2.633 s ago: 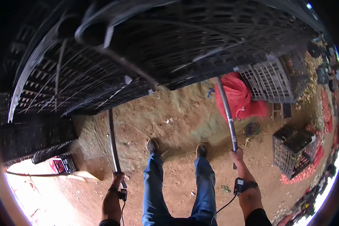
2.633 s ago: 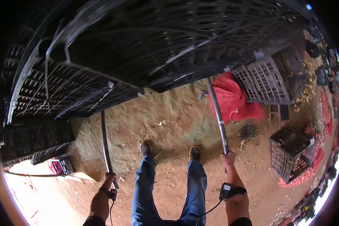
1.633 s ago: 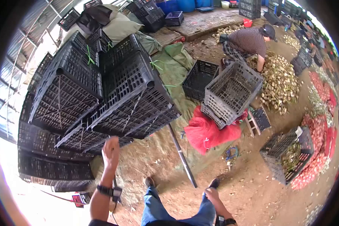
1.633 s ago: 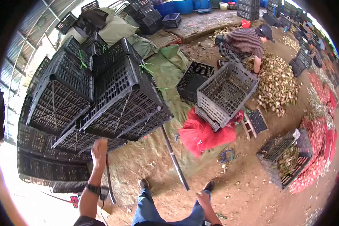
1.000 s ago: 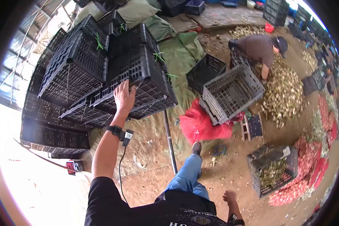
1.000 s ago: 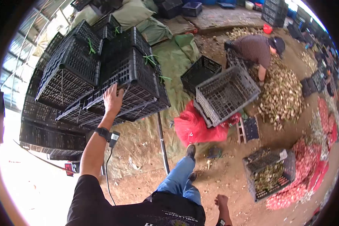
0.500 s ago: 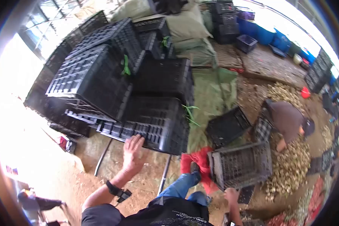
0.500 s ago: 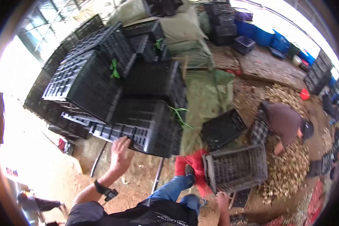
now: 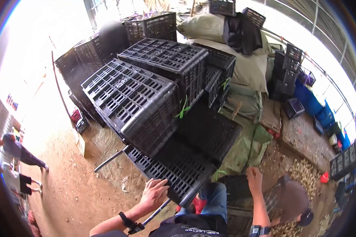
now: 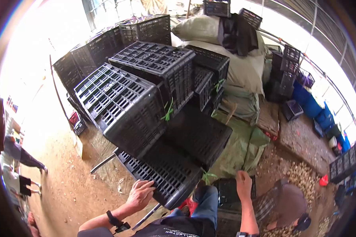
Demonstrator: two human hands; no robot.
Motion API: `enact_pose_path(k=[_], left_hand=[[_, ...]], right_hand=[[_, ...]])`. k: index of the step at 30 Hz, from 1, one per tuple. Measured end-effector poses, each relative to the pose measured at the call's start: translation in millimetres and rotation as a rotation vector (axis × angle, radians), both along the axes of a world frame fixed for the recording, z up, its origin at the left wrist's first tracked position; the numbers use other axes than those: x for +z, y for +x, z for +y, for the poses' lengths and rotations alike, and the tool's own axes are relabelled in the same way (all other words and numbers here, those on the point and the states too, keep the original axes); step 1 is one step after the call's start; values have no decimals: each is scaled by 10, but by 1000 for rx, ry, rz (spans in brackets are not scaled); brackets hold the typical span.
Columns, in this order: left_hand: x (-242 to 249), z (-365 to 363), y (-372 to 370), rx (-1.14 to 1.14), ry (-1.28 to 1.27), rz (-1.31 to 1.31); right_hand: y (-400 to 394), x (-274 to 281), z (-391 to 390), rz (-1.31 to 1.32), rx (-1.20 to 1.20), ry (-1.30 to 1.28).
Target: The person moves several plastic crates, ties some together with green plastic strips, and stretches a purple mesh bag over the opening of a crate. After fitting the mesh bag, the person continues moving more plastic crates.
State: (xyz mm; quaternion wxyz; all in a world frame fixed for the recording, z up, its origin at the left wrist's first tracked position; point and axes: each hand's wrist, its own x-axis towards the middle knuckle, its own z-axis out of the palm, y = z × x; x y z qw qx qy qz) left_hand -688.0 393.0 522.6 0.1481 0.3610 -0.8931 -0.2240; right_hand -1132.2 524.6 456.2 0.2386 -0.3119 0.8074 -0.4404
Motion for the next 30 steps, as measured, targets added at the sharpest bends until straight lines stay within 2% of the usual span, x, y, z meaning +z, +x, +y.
enact_pose_path(k=[1,3,7,9,11,15,17,18,20,22,24,26,28,29,30], left_hand=[[50,6,-21,19,20,12],[57,-9,-46,60,48,25],[39,-34,-143,172,102,50],[59,-16,-273,288,151,66],[95,-4,-441,395,168,34],[179,-9,-718,554,175,-22],[255,4,-879,652,165,-71],[310,-30,-970,676,75,-122],[131,77,-969,810,200,-46],[109,111,-1015,867,187,-107],[172,77,-1145,971,229,-62],[199,76,-1193,970,230,-86],[198,63,-1270,1022,209,-109],[180,19,-1318,1012,68,-117],[215,-35,-1387,1005,74,-111]], right_hand=[[-91,208,-326,12,24,-2],[-221,569,-949,212,95,-192],[-646,714,-1978,285,191,-291],[-805,658,-2354,443,412,-114],[-888,683,-2659,157,698,94],[-944,578,-2882,175,819,67],[-1015,595,-2968,-80,844,188],[-1043,557,-2996,-87,887,205],[-1117,506,-3081,-43,954,156],[-1149,461,-3161,-79,1002,188],[-1178,403,-3186,-127,1024,220],[-1200,360,-3180,-86,1060,117],[-1217,338,-3169,-59,1059,143],[-1230,332,-3147,-29,1055,171],[-1223,328,-3125,-23,1048,178]])
